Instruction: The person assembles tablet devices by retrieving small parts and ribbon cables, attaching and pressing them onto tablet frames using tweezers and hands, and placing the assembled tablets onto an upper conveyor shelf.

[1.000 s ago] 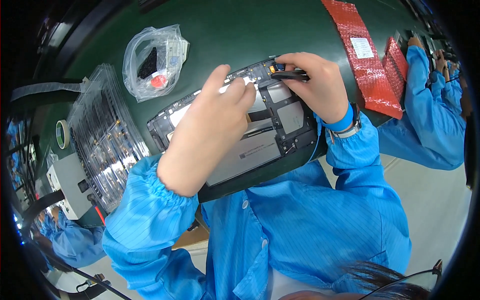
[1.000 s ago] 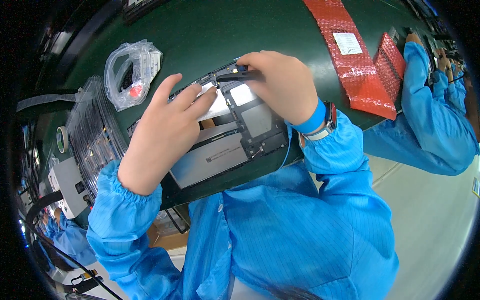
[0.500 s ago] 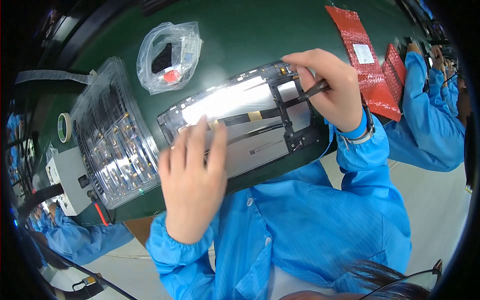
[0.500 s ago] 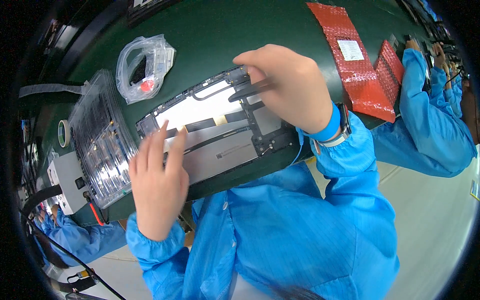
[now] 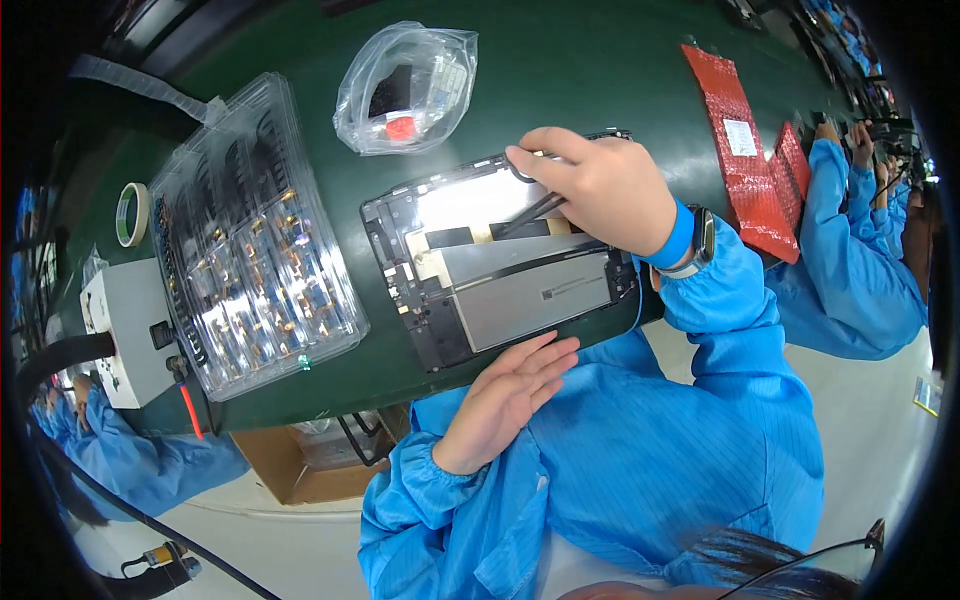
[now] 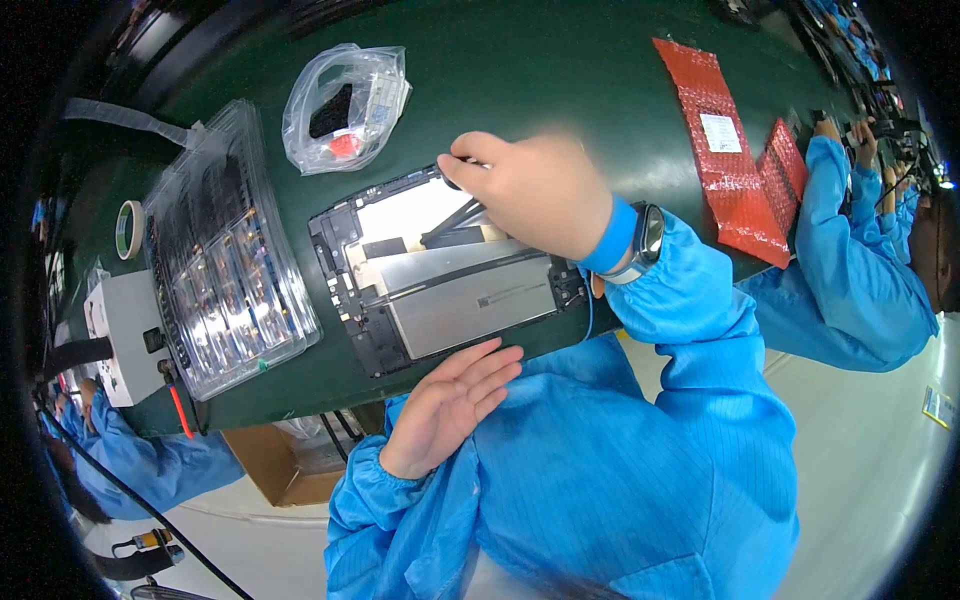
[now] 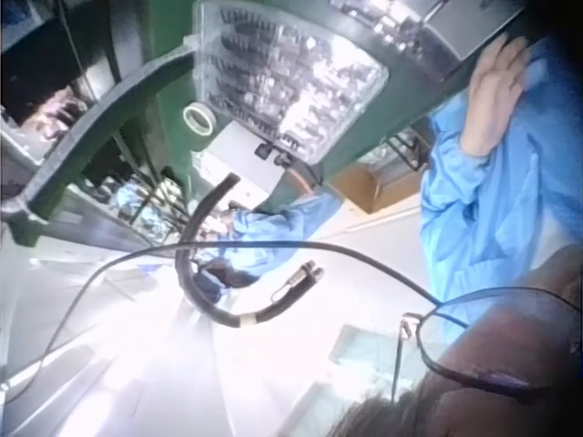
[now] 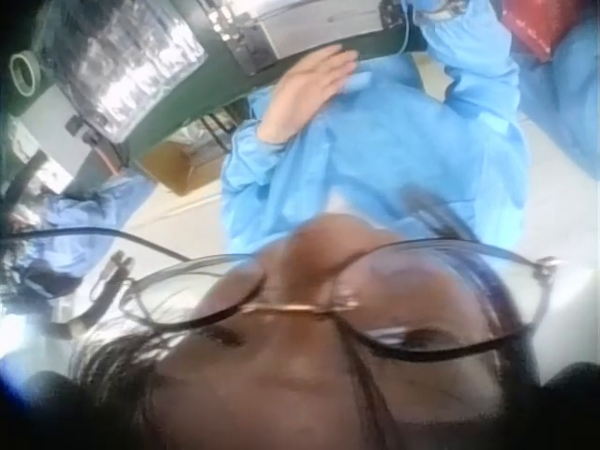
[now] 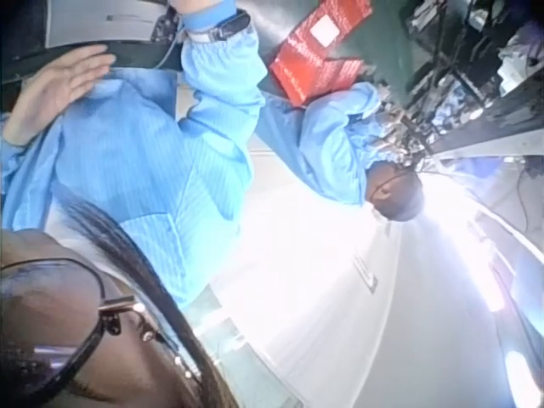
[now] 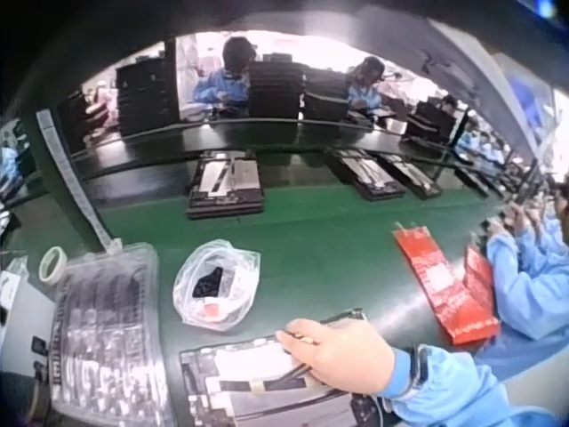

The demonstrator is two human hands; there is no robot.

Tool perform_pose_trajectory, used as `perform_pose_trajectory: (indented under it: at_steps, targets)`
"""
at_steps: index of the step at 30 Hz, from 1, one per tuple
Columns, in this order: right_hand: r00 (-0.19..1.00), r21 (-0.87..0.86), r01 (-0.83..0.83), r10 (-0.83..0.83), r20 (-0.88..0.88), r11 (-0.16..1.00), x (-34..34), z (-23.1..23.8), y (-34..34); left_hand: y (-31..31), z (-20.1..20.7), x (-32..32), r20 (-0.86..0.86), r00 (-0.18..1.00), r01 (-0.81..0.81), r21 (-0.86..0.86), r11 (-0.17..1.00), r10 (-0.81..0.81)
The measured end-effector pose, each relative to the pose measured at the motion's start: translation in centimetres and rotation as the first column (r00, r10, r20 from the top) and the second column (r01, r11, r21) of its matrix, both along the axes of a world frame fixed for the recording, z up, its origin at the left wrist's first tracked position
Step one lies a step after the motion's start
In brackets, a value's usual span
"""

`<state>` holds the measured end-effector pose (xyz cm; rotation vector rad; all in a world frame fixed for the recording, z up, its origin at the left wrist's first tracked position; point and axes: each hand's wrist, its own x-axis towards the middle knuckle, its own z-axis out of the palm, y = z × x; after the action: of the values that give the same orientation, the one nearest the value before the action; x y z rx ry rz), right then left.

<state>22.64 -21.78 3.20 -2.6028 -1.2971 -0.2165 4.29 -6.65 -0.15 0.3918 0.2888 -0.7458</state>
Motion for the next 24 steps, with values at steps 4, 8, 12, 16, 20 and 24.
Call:
perform_pose_trajectory:
  at_steps: [4,8,12,16,20,24]
  targets:
    - [0.988,-0.101,-0.057,0.071,0.135,0.993,-0.1,0.2,0.8,-0.5,-0.1,-0.1,-0.011,0.995,-0.099,0.009,0.995,0.099]
    - [0.995,-0.087,-0.076,0.081,0.053,0.993,-0.4,0.7,0.2,-1.0,-0.9,-0.6,-0.06,0.98,-0.19,-0.035,0.981,0.188]
    - [0.995,-0.127,-0.083,0.088,0.036,0.988,-1.5,1.0,-0.1,-0.9,-0.4,-0.9,-0.032,0.982,-0.185,0.01,0.983,0.185]
    - [0.997,-0.14,-0.07,0.068,-0.021,0.988,-0.7,1.5,0.3,-1.9,1.5,-0.6,0.154,0.951,-0.292,0.175,0.94,0.267]
    - [0.996,-0.119,-0.06,0.053,-0.066,0.991,-1.0,2.2,0.3,-5.3,1.1,0.6,0.202,0.785,-0.619,0.292,0.729,0.585]
    - [0.999,0.14,0.006,-0.001,-0.041,0.99,-1.6,4.3,-0.7,-7.2,2.9,1.4,0.345,0.628,-0.778,0.309,0.547,0.697]
